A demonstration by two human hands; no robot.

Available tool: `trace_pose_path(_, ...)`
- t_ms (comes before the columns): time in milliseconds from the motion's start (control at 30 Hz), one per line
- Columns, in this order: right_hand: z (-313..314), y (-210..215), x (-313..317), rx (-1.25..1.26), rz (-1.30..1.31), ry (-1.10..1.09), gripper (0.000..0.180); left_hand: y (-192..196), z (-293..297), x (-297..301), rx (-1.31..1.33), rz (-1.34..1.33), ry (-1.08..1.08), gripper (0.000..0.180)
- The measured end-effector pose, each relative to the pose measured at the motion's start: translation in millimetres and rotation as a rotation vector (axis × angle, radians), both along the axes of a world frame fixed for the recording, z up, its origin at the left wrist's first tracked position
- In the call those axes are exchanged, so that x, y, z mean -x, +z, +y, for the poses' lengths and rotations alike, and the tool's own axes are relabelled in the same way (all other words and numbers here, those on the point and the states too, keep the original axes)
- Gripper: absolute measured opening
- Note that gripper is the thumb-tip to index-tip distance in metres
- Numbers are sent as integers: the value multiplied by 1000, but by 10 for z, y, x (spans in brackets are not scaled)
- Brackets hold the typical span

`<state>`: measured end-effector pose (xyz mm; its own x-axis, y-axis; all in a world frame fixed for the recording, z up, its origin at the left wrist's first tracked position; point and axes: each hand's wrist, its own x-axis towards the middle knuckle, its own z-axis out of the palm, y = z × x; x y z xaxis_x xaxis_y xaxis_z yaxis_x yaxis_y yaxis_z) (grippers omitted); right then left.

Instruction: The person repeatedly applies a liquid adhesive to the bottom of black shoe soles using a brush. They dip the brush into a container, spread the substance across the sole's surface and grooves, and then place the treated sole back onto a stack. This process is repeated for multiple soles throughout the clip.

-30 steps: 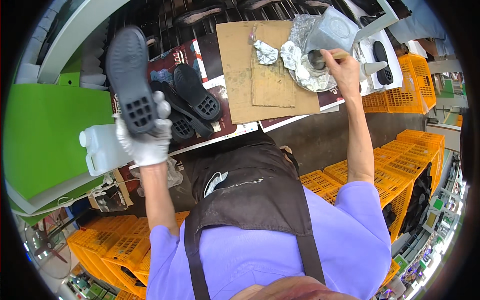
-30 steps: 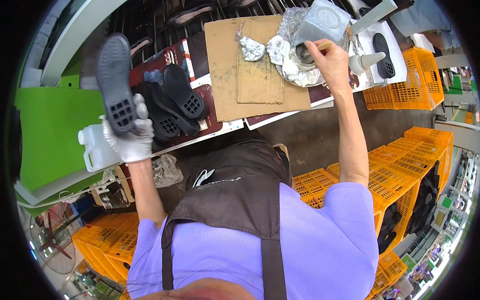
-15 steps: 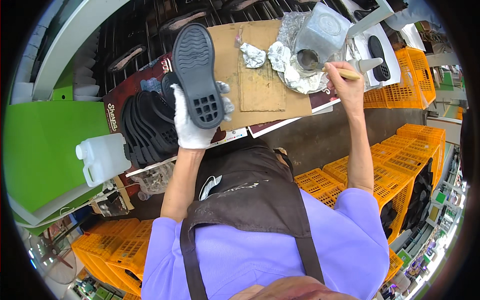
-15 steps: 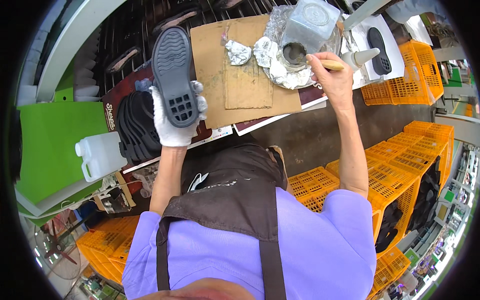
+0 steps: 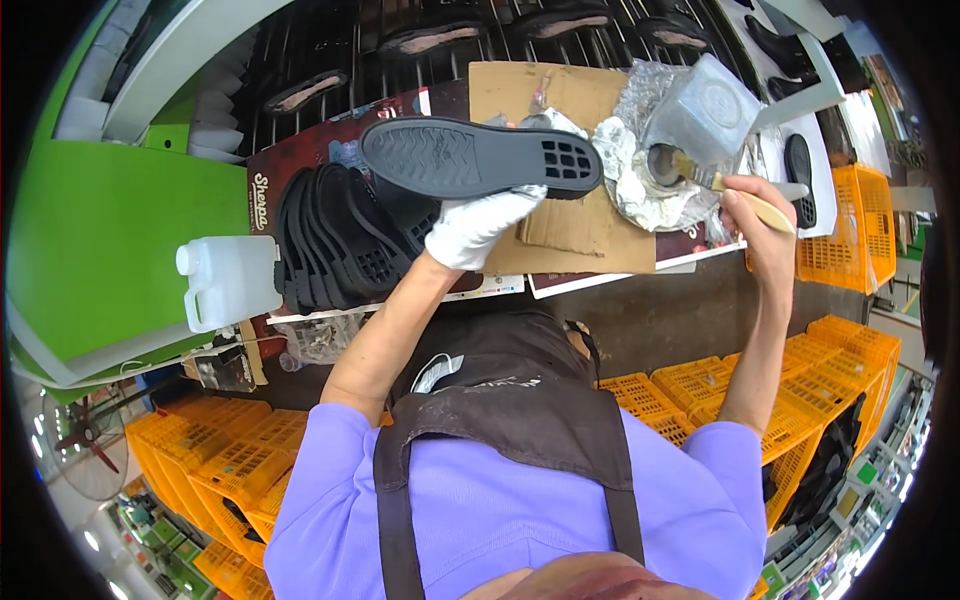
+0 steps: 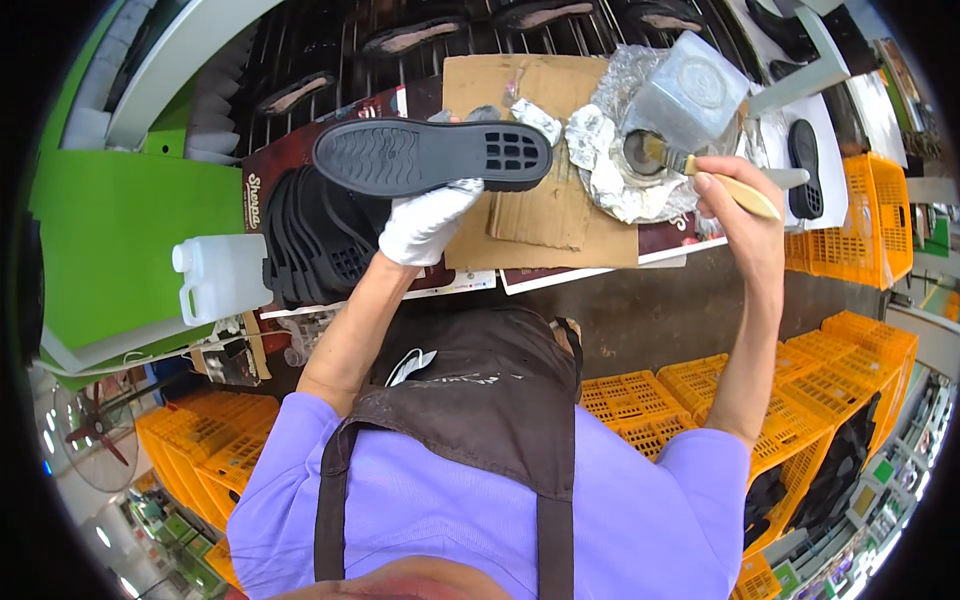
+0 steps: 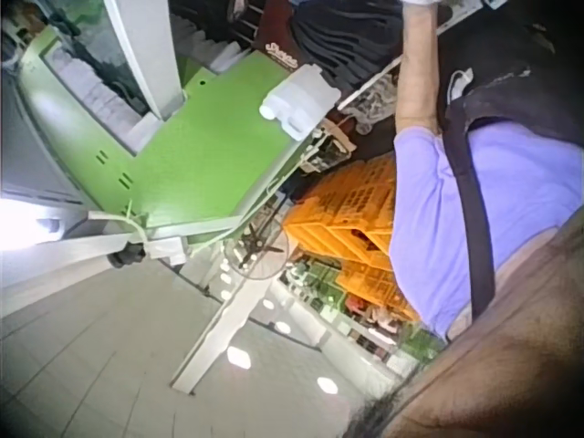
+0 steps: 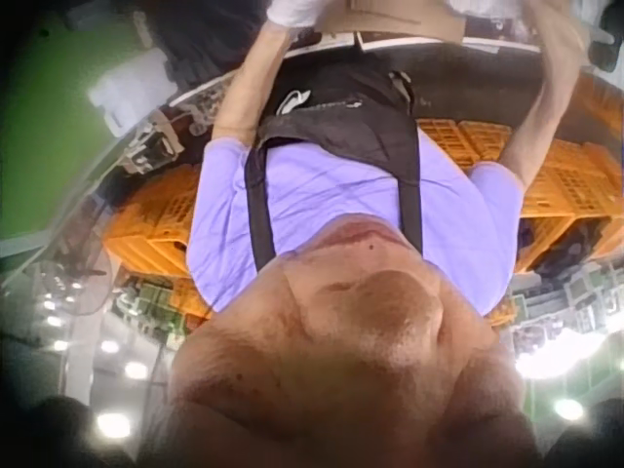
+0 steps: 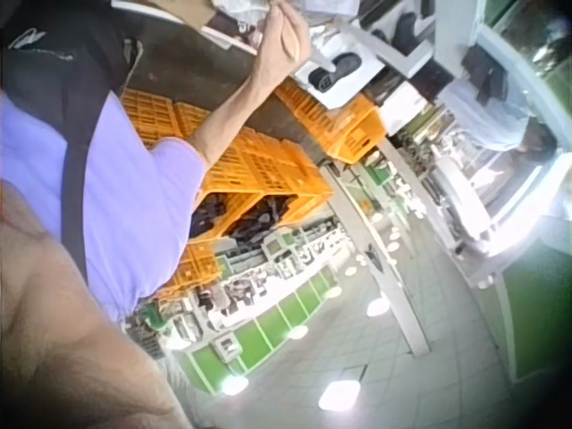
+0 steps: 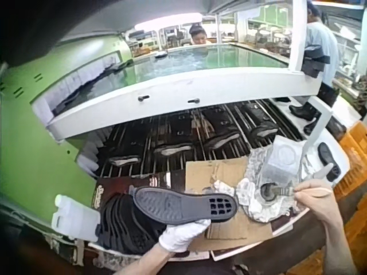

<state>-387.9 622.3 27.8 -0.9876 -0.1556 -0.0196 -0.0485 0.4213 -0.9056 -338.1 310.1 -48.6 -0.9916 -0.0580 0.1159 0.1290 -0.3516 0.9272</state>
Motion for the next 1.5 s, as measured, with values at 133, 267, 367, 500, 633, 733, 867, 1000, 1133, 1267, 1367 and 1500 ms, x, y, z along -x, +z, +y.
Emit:
trace_pose_path(133,-276,-185,-221,420,203,-222,14,58,145,110,-82,17,132,46)
trace_pose_path(267,-760,-133,-505,680,366,-182,18,135,114,128,1247,425,251,51)
trace_pose_path(367,-1090,-87,-678,673,468,-120,16,123,119,81,1026,549,204,62)
trace_pose_path(500,-1328,-99,-734,505,526,7,11,152,201,69,902,385,126,69)
trace_pose_path(633,-1462,-107,-798,450,495,89,11,31,271,-16,77,300,12,75)
trace_pose_path(733,-1571,-92,-832,465,453,125,14,-77,259,-26,-57,249,-64,72)
trace_pose_path(867,-1584,-107,-818,492,338,100,18,-52,239,-107,58,192,-83,65)
trace_pose_path(1000,-1407,-60,-726,582,234,20,13,-28,210,-149,320,202,-54,58)
trace_pose_path(1133,-1296,-88,-663,553,329,-70,12,89,201,-145,667,247,-7,54)
trace_pose_path(1267,-1300,-142,-656,411,451,-164,13,80,170,-71,1013,553,164,56)
trace_pose_path(1367,-1360,-241,-701,286,594,-136,16,162,204,-94,831,482,202,63)
trace_pose_path(1500,-1545,-189,-808,330,577,-73,17,-26,200,-89,401,344,50,79)
